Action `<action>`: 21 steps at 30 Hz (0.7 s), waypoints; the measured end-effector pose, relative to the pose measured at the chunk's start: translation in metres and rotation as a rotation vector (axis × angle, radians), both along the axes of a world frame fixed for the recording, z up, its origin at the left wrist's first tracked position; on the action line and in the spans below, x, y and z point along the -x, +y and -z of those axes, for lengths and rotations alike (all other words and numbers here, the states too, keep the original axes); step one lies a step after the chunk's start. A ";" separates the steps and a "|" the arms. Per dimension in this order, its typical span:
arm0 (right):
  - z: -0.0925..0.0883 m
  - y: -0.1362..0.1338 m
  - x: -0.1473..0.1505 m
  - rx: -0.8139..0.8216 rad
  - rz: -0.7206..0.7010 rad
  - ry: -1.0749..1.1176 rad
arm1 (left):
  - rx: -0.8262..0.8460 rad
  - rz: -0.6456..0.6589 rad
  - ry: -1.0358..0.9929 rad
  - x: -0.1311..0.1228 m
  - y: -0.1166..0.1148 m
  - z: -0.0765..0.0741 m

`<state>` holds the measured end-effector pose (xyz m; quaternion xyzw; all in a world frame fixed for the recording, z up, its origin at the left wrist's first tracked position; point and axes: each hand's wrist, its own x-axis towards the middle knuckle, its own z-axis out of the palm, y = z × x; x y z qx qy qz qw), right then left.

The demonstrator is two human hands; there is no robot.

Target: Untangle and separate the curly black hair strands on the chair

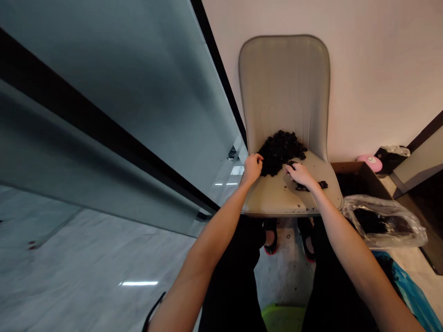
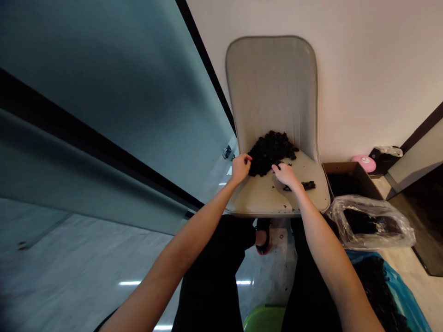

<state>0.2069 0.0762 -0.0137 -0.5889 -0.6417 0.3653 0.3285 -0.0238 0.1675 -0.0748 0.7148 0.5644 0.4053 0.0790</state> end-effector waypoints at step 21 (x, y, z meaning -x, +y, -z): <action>0.002 0.007 0.000 -0.049 0.120 0.195 | 0.081 -0.055 -0.317 -0.018 -0.023 -0.028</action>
